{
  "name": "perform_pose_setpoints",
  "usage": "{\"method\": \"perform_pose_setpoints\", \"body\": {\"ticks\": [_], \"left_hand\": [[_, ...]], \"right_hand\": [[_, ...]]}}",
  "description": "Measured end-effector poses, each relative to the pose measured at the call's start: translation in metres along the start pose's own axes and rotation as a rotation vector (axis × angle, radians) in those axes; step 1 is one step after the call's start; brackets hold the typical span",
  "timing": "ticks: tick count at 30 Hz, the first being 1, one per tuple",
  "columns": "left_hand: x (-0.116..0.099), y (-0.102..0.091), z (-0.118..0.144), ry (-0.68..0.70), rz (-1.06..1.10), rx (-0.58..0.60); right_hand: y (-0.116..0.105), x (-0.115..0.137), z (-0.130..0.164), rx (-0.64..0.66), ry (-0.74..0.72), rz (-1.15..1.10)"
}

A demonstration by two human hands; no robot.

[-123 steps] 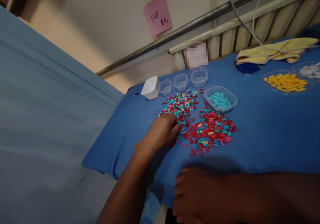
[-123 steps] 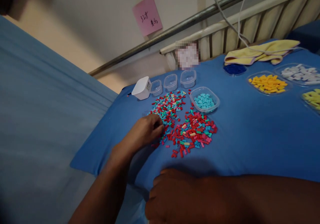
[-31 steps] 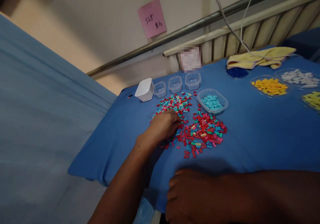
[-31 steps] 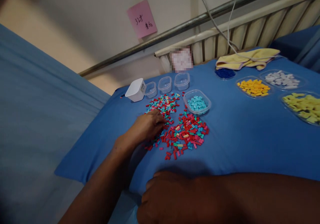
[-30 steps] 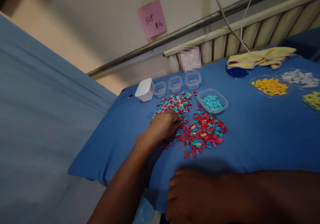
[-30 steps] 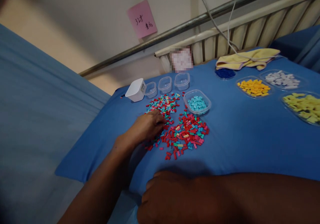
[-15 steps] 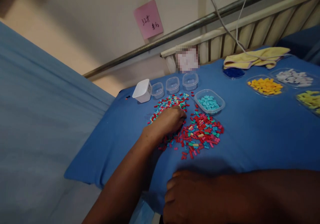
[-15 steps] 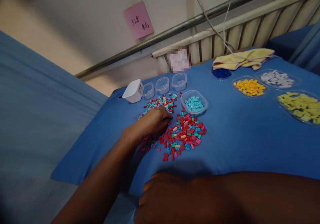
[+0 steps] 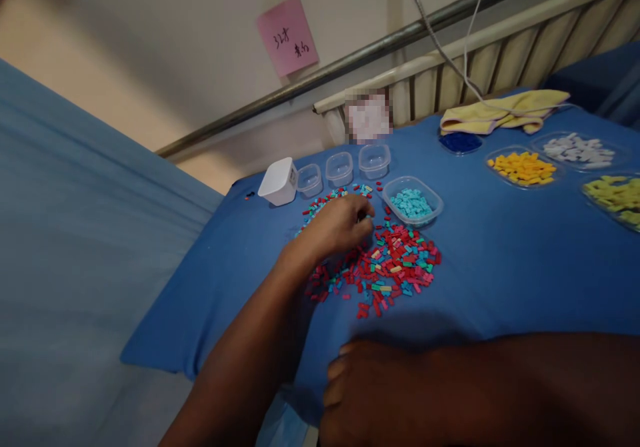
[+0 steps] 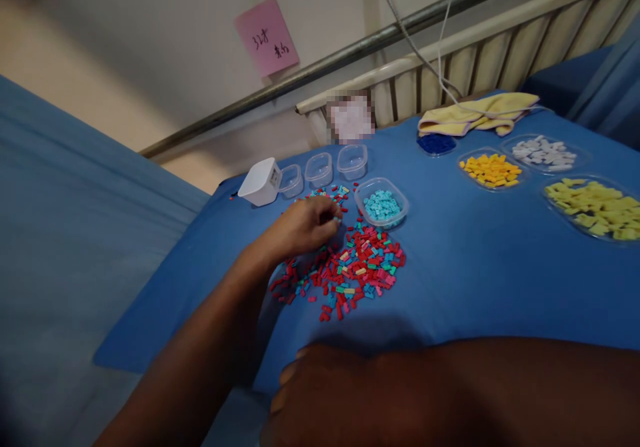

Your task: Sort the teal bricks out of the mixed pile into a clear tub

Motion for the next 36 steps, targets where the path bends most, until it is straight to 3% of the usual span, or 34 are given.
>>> {"method": "perform_pose_setpoints", "body": {"ticks": [3,8,11,15,18,28,36], "left_hand": [[-0.011,-0.010,-0.022,0.037,0.202,-0.136],[-0.022,-0.012,-0.050,0.106,0.330,-0.168],[-0.003,-0.013,-0.042,0.031,0.177,-0.124],[0.024,0.000,-0.018,-0.060,-0.150,0.086],[0.032,0.014,-0.006,-0.062,-0.285,0.190],[0.032,0.025,-0.011,0.063,-0.380,0.219],[0.031,0.030,-0.007,0.049,-0.473,0.231]], "right_hand": [[0.002,0.000,0.001,0.016,0.005,0.009],[-0.002,0.000,0.005,-0.014,-0.015,0.004],[0.001,-0.002,0.005,-0.020,-0.014,-0.029],[0.006,-0.001,0.001,-0.031,-0.033,-0.028],[0.006,-0.001,0.000,-0.036,-0.025,-0.020],[0.002,-0.002,0.006,-0.009,0.030,-0.034],[-0.008,0.001,0.005,-0.021,0.024,-0.025]]}}
Point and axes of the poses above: each hand's wrist, its own z-axis away from the middle knuckle, its own y-axis out of the palm, x = y × z, the point moved 9 cm from there along -z, towards the middle knuckle, and after that the axes turned 13 degrees about y, right-handed, at the moved point
